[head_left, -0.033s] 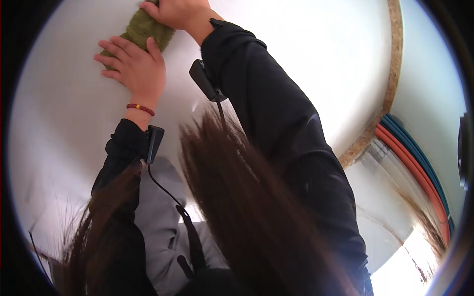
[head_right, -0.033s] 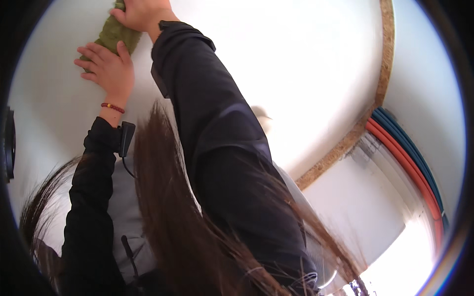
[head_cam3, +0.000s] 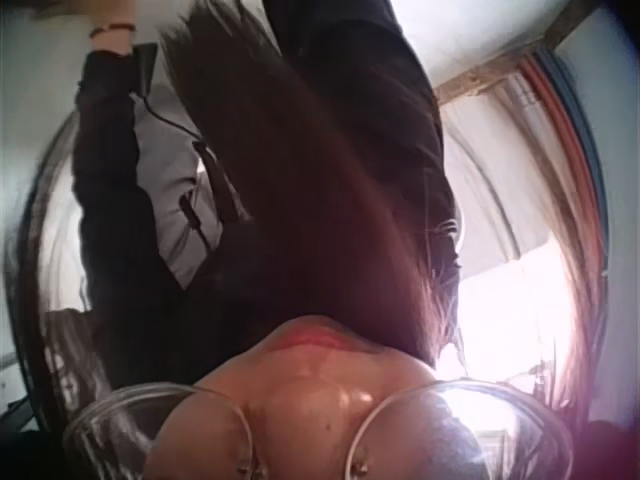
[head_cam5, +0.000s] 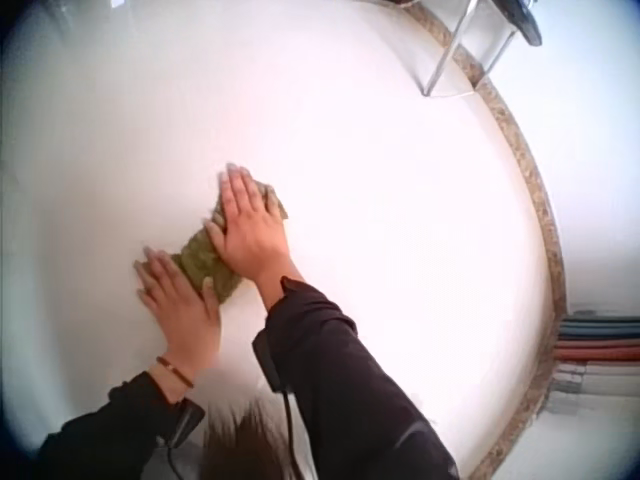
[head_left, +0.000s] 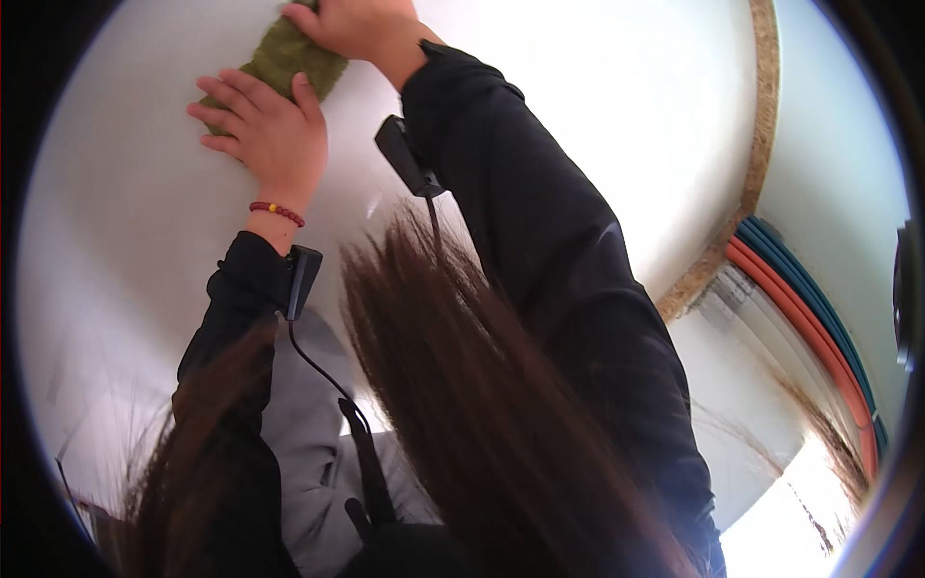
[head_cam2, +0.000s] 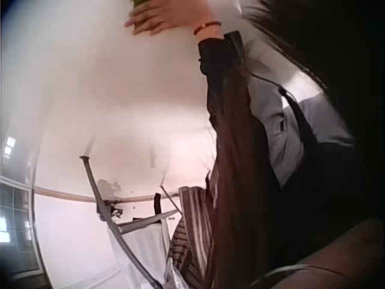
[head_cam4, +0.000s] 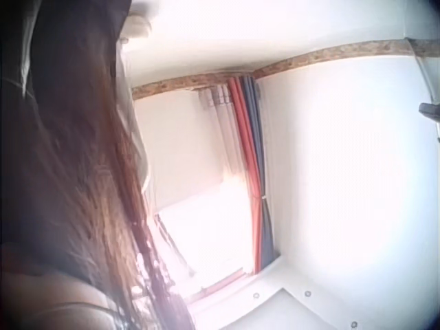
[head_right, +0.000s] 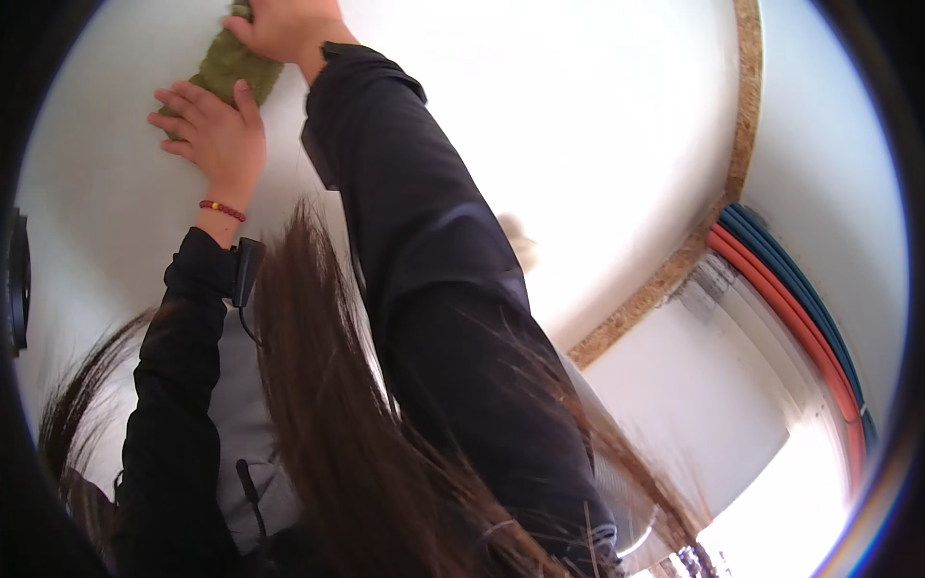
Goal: Wiping a white tiled floor with a green cloth.
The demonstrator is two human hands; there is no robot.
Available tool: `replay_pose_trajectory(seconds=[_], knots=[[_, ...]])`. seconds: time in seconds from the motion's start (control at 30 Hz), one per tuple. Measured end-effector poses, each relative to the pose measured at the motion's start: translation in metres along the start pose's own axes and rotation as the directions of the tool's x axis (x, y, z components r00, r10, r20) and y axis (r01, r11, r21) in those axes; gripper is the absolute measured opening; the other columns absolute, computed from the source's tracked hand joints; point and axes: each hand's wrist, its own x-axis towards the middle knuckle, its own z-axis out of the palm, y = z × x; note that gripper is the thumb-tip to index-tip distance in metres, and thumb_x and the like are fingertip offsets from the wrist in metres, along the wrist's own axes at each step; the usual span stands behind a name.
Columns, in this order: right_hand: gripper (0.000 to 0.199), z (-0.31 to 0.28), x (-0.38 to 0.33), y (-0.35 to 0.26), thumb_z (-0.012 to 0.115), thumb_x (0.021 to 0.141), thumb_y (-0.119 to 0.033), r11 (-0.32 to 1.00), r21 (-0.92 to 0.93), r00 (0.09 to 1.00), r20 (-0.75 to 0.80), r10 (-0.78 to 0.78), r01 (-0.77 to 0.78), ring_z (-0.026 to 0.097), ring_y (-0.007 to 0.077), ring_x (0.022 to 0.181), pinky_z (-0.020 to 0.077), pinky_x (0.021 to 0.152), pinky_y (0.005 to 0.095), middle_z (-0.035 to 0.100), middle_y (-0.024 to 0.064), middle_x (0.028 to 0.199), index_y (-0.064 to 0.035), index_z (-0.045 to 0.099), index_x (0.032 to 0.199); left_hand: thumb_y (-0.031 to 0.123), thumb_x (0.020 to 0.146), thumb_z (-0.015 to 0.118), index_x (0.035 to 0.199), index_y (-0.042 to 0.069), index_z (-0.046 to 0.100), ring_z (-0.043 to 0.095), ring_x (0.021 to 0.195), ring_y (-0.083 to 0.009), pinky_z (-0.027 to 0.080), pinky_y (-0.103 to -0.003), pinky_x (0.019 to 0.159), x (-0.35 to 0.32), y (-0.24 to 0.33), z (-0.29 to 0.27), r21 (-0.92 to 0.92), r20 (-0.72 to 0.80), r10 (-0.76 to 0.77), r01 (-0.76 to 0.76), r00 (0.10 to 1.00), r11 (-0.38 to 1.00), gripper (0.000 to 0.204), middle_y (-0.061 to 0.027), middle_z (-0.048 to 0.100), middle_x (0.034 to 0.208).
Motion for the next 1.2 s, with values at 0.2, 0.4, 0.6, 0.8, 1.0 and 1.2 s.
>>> replay_pose_trajectory(seconds=[0.2,0.4,0.6,0.8,1.0,1.2], knots=[[0.069,-0.059,-0.082,0.074,0.044,0.093,-0.041,0.971,-0.155,0.975,0.094,0.201,-0.185,0.021,0.0316,0.14,0.0189,0.112,0.0491,0.021,0.0146,0.153,-0.0029,0.022,0.146,0.052,0.089,0.045,0.14,-0.013,0.02,0.01,0.133,-0.0588,0.019,-0.072,0.098,-0.037,0.11,0.002,0.007,0.131,-0.152,0.152,0.98,0.988,0.086,-0.0382,0.011,0.146],[0.071,-0.074,-0.104,0.104,0.045,0.092,-0.041,0.97,-0.184,0.974,0.13,0.186,-0.161,0.019,0.031,0.141,0.0187,0.111,0.0501,0.019,0.0136,0.154,-0.0034,0.02,0.147,0.049,0.089,0.047,0.14,-0.013,0.02,0.006,0.134,-0.0583,0.014,-0.071,0.1,-0.057,0.161,0.011,0.001,0.166,-0.282,0.285,0.945,0.958,0.085,-0.0371,0.007,0.147],[0.068,-0.077,-0.115,0.115,0.047,0.091,-0.04,0.972,-0.085,0.976,-0.029,0.217,-0.219,0.025,0.032,0.138,0.0212,0.11,0.0502,0.028,0.015,0.15,-0.0019,0.027,0.144,0.052,0.092,0.04,0.141,-0.013,0.013,0.002,0.133,-0.059,0.012,-0.071,0.1,-0.059,0.168,0.024,0.019,0.12,-0.208,0.207,0.971,0.978,0.086,-0.0377,0.003,0.147],[0.067,-0.076,-0.137,0.13,0.049,0.09,-0.042,0.937,-0.039,0.924,-0.183,0.334,-0.347,0.029,0.0338,0.136,0.0229,0.109,0.0512,0.031,0.0177,0.147,0.0,0.033,0.14,0.051,0.09,0.044,0.141,-0.013,0.018,0.004,0.134,-0.0586,0.012,-0.069,0.102,-0.057,0.174,0.036,-0.013,0.11,-0.016,0.018,0.994,1.0,0.086,-0.0369,0.005,0.147],[0.071,-0.116,-0.238,0.157,0.047,0.09,-0.046,0.776,-0.067,0.77,-0.209,0.603,-0.627,0.023,0.0358,0.139,0.0195,0.11,0.0537,0.027,0.0195,0.149,-0.0001,0.031,0.142,0.051,0.089,0.045,0.141,-0.012,0.019,0.002,0.135,-0.0564,0.012,-0.069,0.102,-0.099,0.237,0.02,-0.058,0.208,0.245,-0.239,0.947,0.969,0.086,-0.0353,0.006,0.148],[0.074,-0.156,-0.36,0.164,0.047,0.089,-0.045,0.442,-0.042,0.434,-0.292,0.852,-0.896,0.016,0.0344,0.142,0.0152,0.111,0.0535,0.022,0.0179,0.152,0.0008,0.027,0.143,0.049,0.088,0.049,0.142,-0.007,0.026,0.002,0.139,-0.0503,0.006,-0.067,0.105,-0.156,0.308,-0.003,-0.237,0.321,0.521,-0.465,0.791,0.853,0.08,-0.0288,0.008,0.151]])
